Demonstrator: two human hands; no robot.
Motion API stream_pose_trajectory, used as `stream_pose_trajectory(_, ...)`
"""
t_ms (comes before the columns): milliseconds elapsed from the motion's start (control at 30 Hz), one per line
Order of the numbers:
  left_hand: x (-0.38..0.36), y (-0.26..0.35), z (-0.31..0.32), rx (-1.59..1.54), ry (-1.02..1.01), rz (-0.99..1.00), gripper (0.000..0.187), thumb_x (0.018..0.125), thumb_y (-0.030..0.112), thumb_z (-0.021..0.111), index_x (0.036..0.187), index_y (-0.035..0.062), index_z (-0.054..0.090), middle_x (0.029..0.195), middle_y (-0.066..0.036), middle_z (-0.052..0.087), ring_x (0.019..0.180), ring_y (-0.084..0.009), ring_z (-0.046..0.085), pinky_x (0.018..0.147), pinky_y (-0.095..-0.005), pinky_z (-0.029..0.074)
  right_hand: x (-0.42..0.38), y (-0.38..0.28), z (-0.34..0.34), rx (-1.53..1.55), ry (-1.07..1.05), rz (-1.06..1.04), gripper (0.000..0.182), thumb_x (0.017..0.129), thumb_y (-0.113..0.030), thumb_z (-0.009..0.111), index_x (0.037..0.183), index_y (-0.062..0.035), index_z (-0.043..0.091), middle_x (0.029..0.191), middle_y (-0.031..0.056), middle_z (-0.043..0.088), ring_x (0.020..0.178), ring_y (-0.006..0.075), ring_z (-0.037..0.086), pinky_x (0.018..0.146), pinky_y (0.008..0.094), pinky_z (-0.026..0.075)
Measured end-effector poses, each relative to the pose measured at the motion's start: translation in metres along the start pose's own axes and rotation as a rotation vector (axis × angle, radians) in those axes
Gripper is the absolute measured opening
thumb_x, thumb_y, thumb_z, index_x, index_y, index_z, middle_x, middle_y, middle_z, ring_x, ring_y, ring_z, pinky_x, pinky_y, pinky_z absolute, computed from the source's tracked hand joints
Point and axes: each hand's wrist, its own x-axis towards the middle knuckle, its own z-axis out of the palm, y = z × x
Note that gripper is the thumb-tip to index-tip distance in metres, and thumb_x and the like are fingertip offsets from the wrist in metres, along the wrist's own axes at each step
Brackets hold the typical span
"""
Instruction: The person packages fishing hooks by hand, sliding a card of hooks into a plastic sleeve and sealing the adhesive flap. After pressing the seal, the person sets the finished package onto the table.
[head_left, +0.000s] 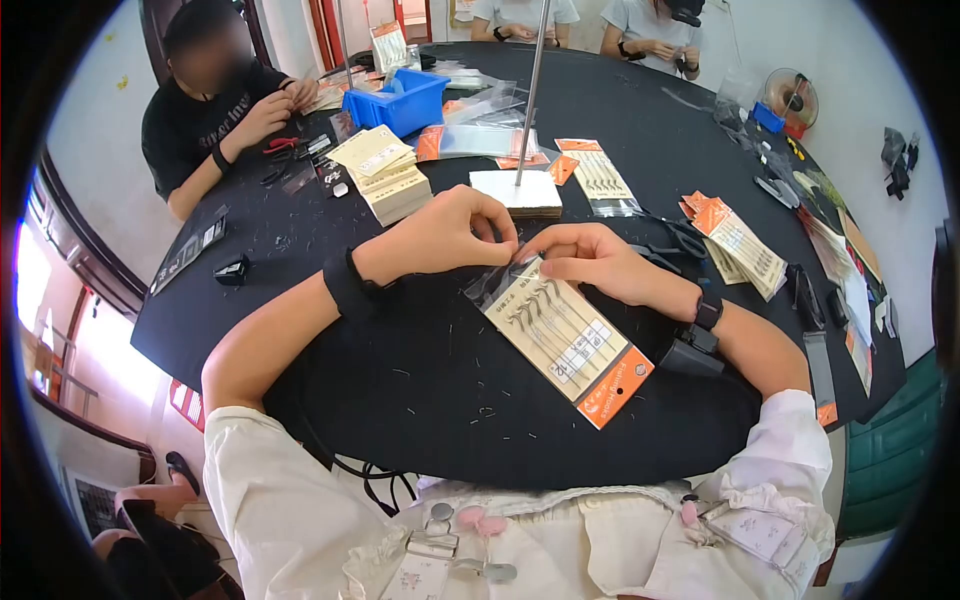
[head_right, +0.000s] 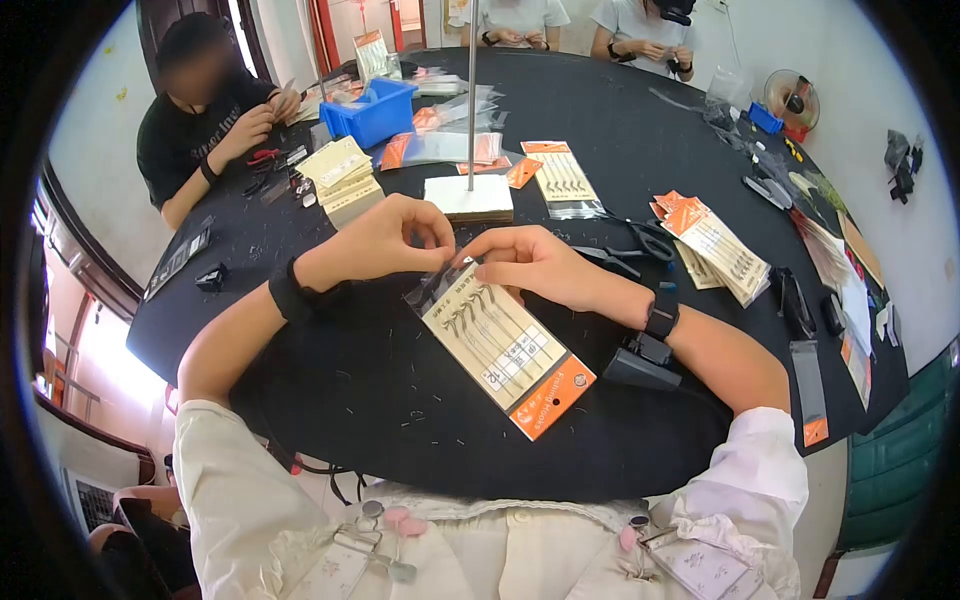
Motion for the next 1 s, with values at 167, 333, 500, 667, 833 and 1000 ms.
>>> stream_pose_trajectory(167, 0.002, -0.003, 0.000, 0.019, -0.012, 0.016, 0.014, 0.076, 0.015, 0.065, 0.081, 0.0023, 0.066, 0.074, 0.000, 0.062, 0.066, -0.0052, 0.052, 0.061, -0.0200, 0.041, -0.001, -0.006, 0.001, -0.019, -0.003, 0.010, 0.025, 0.089, -0.011, 0.054, 0.112, -0.0010, 0.057, 0.082, 0.0018, 0.063, 0.062, 0.0028, 0.055, 0.053, 0.0166, 0.042)
stream_pose_trajectory(333, 0.003, -0.005, 0.001, -0.034, 0.040, -0.003, 0.021, 0.075, 0.020, 0.063, 0.078, -0.0002, 0.063, 0.070, -0.006, 0.062, 0.063, -0.0103, 0.057, 0.059, -0.0243, 0.045, -0.002, -0.012, 0.006, 0.013, -0.009, 0.012, 0.024, 0.089, -0.011, 0.054, 0.111, -0.0018, 0.058, 0.073, -0.0012, 0.058, 0.059, 0.0010, 0.050, 0.052, 0.0167, 0.038)
stream_pose_trajectory(500, 0.005, -0.010, 0.003, -0.100, 0.012, -0.004, 0.019, 0.076, 0.018, 0.061, 0.079, -0.0006, 0.061, 0.071, -0.006, 0.062, 0.064, -0.0102, 0.057, 0.059, -0.0242, 0.045, -0.001, -0.004, 0.001, -0.013, -0.008, -0.004, 0.024, 0.091, -0.016, 0.053, 0.110, -0.0023, 0.058, 0.076, -0.0009, 0.060, 0.060, 0.0014, 0.053, 0.051, 0.0154, 0.041)
stream_pose_trajectory(667, -0.001, 0.006, 0.000, -0.104, -0.079, 0.056, 0.011, 0.084, 0.014, 0.057, 0.087, 0.0044, 0.060, 0.078, 0.001, 0.061, 0.071, -0.0041, 0.054, 0.062, -0.0195, 0.041, 0.000, -0.007, 0.001, 0.072, -0.001, 0.008, 0.023, 0.093, -0.022, 0.053, 0.105, -0.0033, 0.059, 0.077, -0.0023, 0.060, 0.062, 0.0008, 0.053, 0.052, 0.0158, 0.041)
stream_pose_trajectory(833, 0.002, 0.001, 0.001, -0.056, -0.047, 0.089, 0.012, 0.085, 0.016, 0.058, 0.087, 0.0045, 0.060, 0.077, 0.001, 0.061, 0.070, -0.0039, 0.053, 0.061, -0.0197, 0.040, 0.000, -0.002, 0.001, 0.005, 0.029, -0.021, 0.018, 0.091, -0.019, 0.056, 0.099, -0.0034, 0.060, 0.075, -0.0023, 0.059, 0.061, 0.0010, 0.053, 0.051, 0.0163, 0.041)
stream_pose_trajectory(1000, -0.001, 0.008, 0.000, -0.045, -0.052, 0.041, 0.016, 0.084, 0.020, 0.061, 0.087, 0.0050, 0.060, 0.079, 0.002, 0.061, 0.071, -0.0044, 0.054, 0.060, -0.0194, 0.038, 0.002, 0.001, 0.000, 0.028, 0.031, -0.038, 0.016, 0.090, -0.017, 0.057, 0.099, -0.0038, 0.060, 0.076, -0.0019, 0.060, 0.062, 0.0010, 0.053, 0.051, 0.0164, 0.041)
